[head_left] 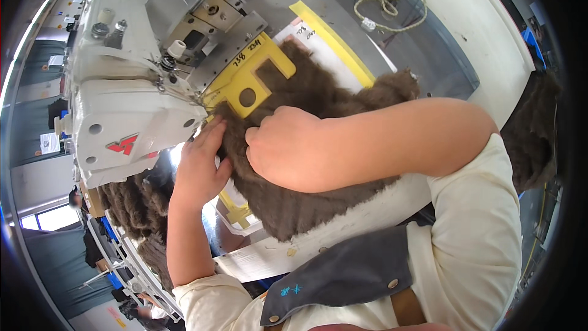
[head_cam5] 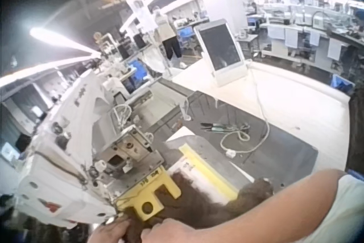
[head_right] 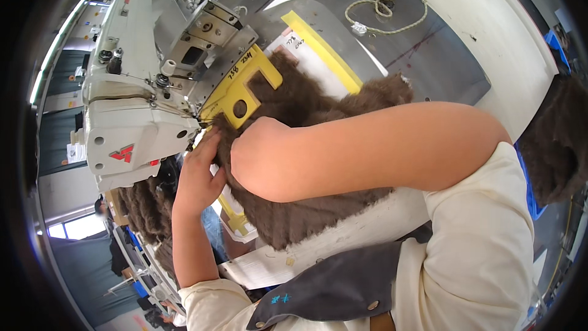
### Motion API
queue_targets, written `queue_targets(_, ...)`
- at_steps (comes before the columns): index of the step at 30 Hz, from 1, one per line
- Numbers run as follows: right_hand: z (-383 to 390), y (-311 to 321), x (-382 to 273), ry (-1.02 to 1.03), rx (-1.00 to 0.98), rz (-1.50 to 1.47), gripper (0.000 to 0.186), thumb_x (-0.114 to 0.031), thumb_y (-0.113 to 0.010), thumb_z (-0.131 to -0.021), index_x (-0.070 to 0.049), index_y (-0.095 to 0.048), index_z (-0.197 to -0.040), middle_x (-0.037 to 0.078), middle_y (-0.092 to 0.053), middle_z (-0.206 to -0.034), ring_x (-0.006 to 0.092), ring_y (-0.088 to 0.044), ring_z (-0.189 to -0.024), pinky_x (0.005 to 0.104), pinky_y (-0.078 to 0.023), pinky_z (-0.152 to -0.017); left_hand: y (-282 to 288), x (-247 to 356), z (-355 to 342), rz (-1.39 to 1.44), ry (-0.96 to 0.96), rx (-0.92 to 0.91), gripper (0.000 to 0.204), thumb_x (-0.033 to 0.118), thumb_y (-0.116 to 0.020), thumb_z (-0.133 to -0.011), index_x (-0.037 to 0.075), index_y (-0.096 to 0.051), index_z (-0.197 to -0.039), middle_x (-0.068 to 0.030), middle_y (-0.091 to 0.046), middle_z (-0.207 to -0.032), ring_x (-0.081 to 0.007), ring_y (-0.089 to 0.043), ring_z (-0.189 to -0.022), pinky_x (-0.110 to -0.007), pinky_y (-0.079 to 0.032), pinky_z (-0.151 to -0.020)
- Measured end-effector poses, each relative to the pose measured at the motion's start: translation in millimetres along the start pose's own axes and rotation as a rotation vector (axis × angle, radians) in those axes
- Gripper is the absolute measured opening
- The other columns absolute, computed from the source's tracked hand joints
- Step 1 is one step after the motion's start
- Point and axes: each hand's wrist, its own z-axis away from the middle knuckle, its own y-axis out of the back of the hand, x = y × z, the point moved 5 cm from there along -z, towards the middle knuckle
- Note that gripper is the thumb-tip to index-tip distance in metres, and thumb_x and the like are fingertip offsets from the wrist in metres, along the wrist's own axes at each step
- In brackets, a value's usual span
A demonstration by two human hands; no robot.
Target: Sewing together pieces of brown fur pelt using an industrial sewing machine.
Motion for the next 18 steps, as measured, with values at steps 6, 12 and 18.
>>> queue_targets(6,-2,-9,4,-0.027,0.082,0.012,0.016,-0.012,-0.066,-0.086,-0.003,-0.072,-0.098,0.014,-0.069,-0.103,0.0294,-0.072,-0.093,0.0435,-0.056,-0.075,7,6,6,-0.065,0.027,0.004,0.067,0.005,-0.07,-0.075,-0.001,-0.057,-0.14,-0.0195,-0.058,-0.15,-0.0395,-0.06,-0.13,-0.046,-0.051,-0.103)
queue_targets(12,10,4,8,-0.054,-0.013,0.13,0.012,-0.01,-0.064,-0.086,-0.002,-0.07,-0.093,0.015,-0.074,-0.087,0.0329,-0.075,-0.081,0.0453,-0.059,-0.066,3,13,6,-0.076,0.099,0.021,0.072,0.008,-0.074,-0.072,-0.001,-0.057,-0.141,-0.0202,-0.057,-0.151,-0.0378,-0.061,-0.128,-0.047,-0.053,-0.101)
queue_targets(18,37,31,-1,-0.091,0.138,0.203,0.017,-0.013,-0.064,-0.088,-0.001,-0.067,-0.1,0.015,-0.074,-0.084,0.0312,-0.076,-0.079,0.0436,-0.058,-0.066,7,76,21,-0.083,0.016,0.283,0.068,0.019,-0.088,-0.066,0.004,-0.065,-0.128,-0.0163,-0.063,-0.14,-0.0364,-0.058,-0.129,-0.048,-0.046,-0.108)
